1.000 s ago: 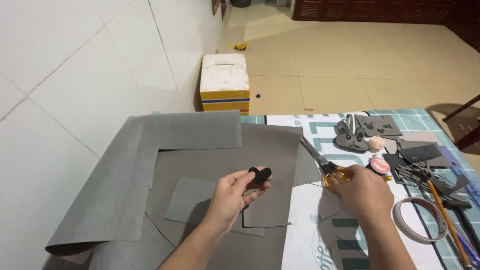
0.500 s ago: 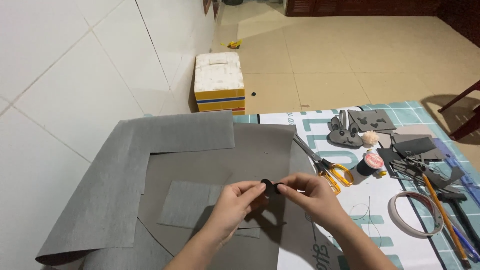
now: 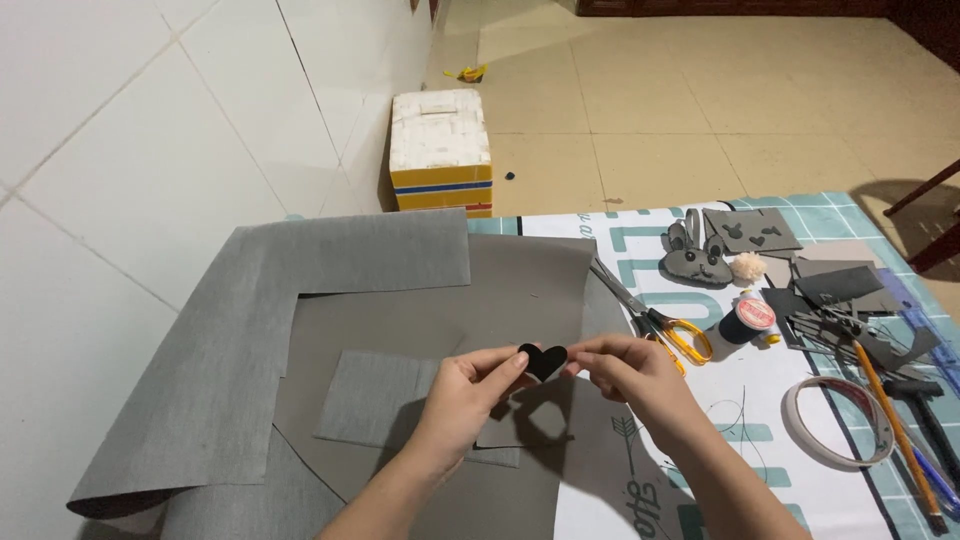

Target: Cutting a heart shape from a piece of leather and fitting a smaller heart cutout into the opening.

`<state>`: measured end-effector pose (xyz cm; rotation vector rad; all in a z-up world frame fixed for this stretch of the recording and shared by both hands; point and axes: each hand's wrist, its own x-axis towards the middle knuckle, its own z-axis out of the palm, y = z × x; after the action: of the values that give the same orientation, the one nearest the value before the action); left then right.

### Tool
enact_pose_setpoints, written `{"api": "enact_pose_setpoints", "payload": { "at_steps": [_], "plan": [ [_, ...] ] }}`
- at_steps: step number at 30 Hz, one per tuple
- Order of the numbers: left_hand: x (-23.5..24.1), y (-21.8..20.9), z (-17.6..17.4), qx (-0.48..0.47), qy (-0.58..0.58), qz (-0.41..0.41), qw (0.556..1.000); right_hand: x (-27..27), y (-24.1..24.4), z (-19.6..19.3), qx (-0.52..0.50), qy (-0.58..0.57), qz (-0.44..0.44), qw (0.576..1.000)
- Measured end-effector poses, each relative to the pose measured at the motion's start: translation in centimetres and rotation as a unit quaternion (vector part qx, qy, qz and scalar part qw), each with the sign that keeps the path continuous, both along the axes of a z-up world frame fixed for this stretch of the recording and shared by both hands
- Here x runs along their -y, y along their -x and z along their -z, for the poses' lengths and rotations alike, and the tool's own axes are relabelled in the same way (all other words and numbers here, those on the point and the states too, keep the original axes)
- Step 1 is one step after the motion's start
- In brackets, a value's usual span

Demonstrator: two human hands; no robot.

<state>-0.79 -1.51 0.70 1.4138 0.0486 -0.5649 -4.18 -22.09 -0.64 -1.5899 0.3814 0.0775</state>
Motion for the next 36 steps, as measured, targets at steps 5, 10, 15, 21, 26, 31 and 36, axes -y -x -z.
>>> {"api": "enact_pose_setpoints", "payload": {
  "at_steps": [5, 10, 15, 21, 26, 31, 36],
  "plan": [
    [0.0, 0.0, 0.0, 0.007, 0.018, 0.002, 1.000, 0.2, 0.0, 0.7, 0.026, -0.013, -0.007, 1.000],
    [-0.1, 0.1, -0.7, 0.012, 0.001, 0.014, 1.000, -0.2, 0.2, -0.7, -0.005, 0.051, -0.016, 0.999],
    [-0.2, -0.4, 1.1, 0.003, 0.041, 0.021, 0.999, -0.2, -0.1, 0.3, -0.009, 0.115, -0.017, 0.993],
    [-1.5, -1.5, 2.1, 0.191, -0.091, -0.018, 0.977, -0.7, -0.1, 0.4, -0.022, 0.193, -0.074, 0.978],
    [-2.2, -1.8, 1.9, 0.333, -0.241, 0.052, 0.910, -1.1, -0.3, 2.8, -0.017, 0.218, -0.109, 0.970],
    [-1.5, -2.1, 4.0, 0.404, -0.303, 0.209, 0.837, -0.5, -0.7, 3.8, -0.036, 0.220, -0.110, 0.969],
    [-0.6, -1.6, 2.7, 0.341, -0.380, 0.245, 0.824, -0.5, -0.2, 1.2, -0.044, 0.132, -0.088, 0.986]
  ]
}}
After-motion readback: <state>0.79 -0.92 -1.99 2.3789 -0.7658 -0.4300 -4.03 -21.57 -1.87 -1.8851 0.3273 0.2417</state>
